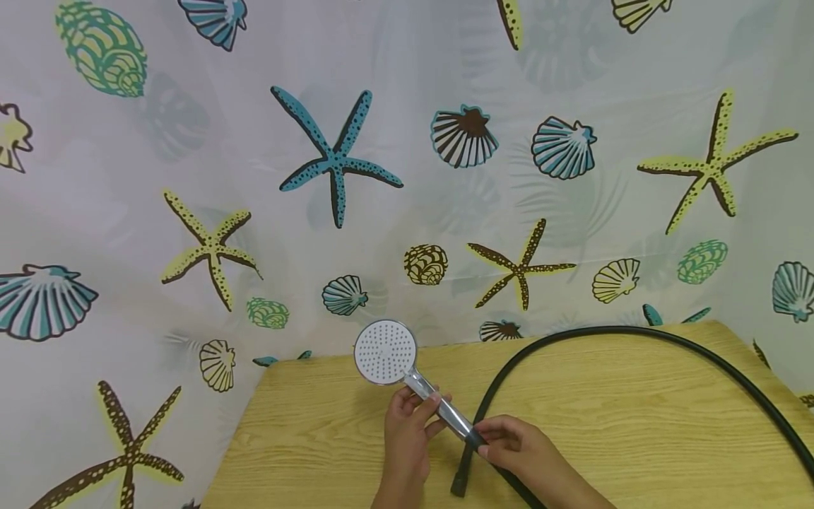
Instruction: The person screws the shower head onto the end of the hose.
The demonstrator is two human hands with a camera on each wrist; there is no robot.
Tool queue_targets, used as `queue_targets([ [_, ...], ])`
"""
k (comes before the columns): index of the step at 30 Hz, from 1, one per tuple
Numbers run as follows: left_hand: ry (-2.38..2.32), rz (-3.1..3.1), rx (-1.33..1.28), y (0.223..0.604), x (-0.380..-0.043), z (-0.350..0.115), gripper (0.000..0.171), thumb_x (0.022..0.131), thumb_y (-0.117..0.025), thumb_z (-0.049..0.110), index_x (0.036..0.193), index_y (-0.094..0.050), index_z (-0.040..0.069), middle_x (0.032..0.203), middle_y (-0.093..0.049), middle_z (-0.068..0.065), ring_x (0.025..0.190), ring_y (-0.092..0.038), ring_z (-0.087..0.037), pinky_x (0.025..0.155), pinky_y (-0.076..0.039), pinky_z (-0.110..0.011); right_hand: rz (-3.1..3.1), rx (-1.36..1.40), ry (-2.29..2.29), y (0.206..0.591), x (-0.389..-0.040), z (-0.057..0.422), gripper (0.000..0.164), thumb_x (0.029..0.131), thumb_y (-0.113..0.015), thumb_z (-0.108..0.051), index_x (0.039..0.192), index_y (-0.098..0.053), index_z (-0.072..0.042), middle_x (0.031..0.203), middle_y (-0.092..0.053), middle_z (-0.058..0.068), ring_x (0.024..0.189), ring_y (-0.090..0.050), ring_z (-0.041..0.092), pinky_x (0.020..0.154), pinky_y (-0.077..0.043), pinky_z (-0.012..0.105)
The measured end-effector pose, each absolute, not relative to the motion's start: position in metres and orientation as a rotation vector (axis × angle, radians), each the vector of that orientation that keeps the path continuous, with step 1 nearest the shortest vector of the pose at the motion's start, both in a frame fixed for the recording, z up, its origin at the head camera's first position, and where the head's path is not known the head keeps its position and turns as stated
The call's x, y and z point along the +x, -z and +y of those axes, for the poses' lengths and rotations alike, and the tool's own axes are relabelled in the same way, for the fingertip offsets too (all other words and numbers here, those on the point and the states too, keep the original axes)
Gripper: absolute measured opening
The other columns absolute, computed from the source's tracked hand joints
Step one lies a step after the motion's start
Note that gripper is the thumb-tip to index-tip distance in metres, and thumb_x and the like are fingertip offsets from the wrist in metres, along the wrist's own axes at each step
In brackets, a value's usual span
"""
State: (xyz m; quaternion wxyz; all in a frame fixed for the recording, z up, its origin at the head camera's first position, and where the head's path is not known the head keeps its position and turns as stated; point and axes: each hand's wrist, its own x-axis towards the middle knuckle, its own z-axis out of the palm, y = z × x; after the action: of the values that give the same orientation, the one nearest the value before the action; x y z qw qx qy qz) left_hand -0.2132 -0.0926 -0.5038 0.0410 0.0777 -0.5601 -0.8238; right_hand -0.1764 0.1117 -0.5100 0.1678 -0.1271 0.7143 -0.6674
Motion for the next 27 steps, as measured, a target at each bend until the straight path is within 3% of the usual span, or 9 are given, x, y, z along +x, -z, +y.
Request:
queue_targets([
  [13,2.518,-1.711,0.274,0.4991,-0.2102,-0.0903,0.047,0.092,-0.069,0.002,0.132,-0.045,-0.002,0.116,-0.062,-0.012,0.098,-0.075,-0.022,0.087,-0.064,-0.041,2.225,-0.374,1.801,0.5144,-0.1765,0.1059,0.040,0.096,-0.069,-0.031,0.128,-0.062,-0.008,0.120,-0.067,0.009,0.104,-0.065,0.021,0.086,-0.060,0.032],
  [27,2.522,-1.681,0.274,0.4986,-0.2114,-0.0898,0.045,0.091,-0.070,0.003,0.128,-0.045,-0.002,0.114,-0.064,-0.011,0.097,-0.075,-0.022,0.085,-0.065,-0.041,2.316,-0.384,1.807,0.5162,-0.1757,0.1019,0.036,0.095,-0.071,-0.031,0.118,-0.065,-0.004,0.108,-0.069,0.006,0.096,-0.063,0.015,0.079,-0.056,0.020],
])
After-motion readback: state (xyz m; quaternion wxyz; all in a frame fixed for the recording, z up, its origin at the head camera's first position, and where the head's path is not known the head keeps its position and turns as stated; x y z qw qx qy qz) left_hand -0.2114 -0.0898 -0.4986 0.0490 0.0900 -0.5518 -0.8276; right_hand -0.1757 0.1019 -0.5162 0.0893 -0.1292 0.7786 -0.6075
